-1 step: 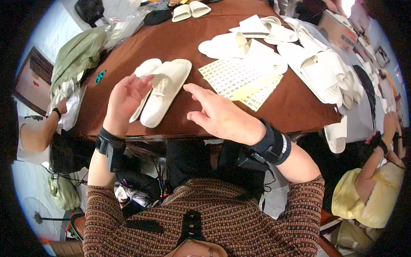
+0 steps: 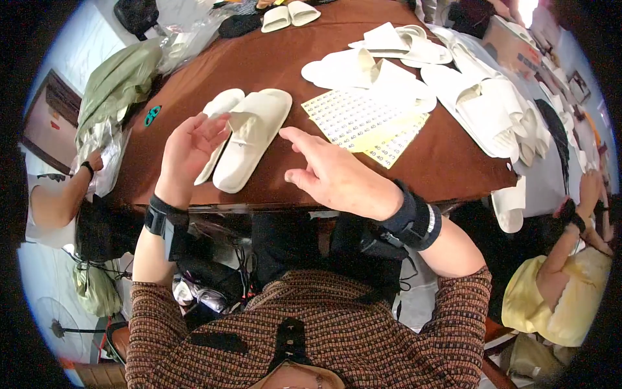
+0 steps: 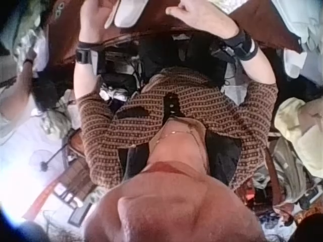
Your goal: Applying size labels to white slippers and organizing them at a manufacturing workshop table.
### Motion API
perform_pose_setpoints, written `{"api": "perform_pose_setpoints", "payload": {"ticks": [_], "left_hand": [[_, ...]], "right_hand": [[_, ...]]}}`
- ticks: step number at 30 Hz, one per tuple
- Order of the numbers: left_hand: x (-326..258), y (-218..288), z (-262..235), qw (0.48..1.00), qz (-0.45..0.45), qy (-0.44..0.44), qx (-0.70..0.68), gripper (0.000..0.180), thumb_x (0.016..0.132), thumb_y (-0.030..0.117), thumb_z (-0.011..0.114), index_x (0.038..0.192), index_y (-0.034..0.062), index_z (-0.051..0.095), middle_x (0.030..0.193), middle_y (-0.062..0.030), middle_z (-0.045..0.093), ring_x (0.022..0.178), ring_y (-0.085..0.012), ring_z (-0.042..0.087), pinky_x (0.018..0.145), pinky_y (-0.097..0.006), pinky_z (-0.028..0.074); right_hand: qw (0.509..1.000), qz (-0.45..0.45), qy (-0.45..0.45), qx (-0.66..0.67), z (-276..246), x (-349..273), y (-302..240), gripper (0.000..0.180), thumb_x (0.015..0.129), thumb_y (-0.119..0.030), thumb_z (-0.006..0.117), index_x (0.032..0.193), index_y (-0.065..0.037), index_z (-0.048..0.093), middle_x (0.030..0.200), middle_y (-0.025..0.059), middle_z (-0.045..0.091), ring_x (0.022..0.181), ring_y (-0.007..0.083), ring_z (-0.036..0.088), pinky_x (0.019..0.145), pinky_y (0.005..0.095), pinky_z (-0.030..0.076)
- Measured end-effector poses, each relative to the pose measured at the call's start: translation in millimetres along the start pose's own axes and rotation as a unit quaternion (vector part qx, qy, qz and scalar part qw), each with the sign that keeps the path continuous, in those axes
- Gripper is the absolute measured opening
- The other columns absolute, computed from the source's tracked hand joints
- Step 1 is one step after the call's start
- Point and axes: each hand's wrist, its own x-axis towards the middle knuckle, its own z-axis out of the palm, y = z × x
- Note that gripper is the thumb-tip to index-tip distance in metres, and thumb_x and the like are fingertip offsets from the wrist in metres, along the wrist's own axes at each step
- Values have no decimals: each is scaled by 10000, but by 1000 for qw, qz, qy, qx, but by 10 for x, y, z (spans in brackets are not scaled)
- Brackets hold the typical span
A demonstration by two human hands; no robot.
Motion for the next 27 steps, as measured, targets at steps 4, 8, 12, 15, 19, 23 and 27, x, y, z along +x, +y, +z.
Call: {"api": "perform_pose_setpoints", "payload": {"ticks": [4,8,12,15,19,23,27], "left_hand": [[-37,-19,-435,923,171,-15,344,300,997,155,570,1229,-31,609,1197,-176,662,980,-289,679,908,-381,531],[23,-116,-761,613,309,68,724,473,834,267,741,1259,86,637,1357,-209,579,1239,-400,564,1024,-482,455],[-76,-223,-782,613,214,66,758,563,806,393,751,1279,114,626,1442,-213,504,1272,-422,520,1042,-555,406],[-138,-241,-666,619,185,43,762,601,800,445,742,1294,124,623,1447,-207,495,1267,-441,503,1041,-569,390],[-232,-349,-488,587,229,37,775,600,800,467,733,1289,133,631,1386,-194,532,1233,-452,506,1030,-556,390],[-384,-512,-329,573,264,24,775,560,812,458,743,1249,122,647,1336,-217,544,1176,-446,520,1006,-554,401],[-567,-597,-253,568,302,6,765,571,819,479,762,1231,101,647,1308,-230,543,1141,-451,517,978,-543,424]], "right_hand": [[1000,6,-15,-8,10,0,-14,581,940,-80,660,1460,-9,410,1154,203,627,737,172,639,707,331,538],[999,2,-53,-8,38,55,-38,538,944,-156,643,1414,8,438,1246,252,572,896,323,645,833,421,532],[997,-47,-46,-32,129,160,-19,513,938,-155,634,1380,37,458,1272,249,559,1069,372,607,948,439,496],[993,-98,-25,-57,230,278,46,501,932,-134,647,1378,20,479,1301,227,559,1082,330,614,937,407,511],[986,-131,-21,-102,347,479,133,502,924,-144,650,1371,20,492,1340,237,547,1196,375,563,1029,424,465],[985,-103,-35,-134,346,514,157,531,921,-203,641,1371,34,488,1347,255,533,1294,394,480,1096,432,400],[981,-95,-20,-166,269,422,156,561,910,-215,656,1384,27,478,1346,244,517,1262,396,492,1092,425,406]]}}
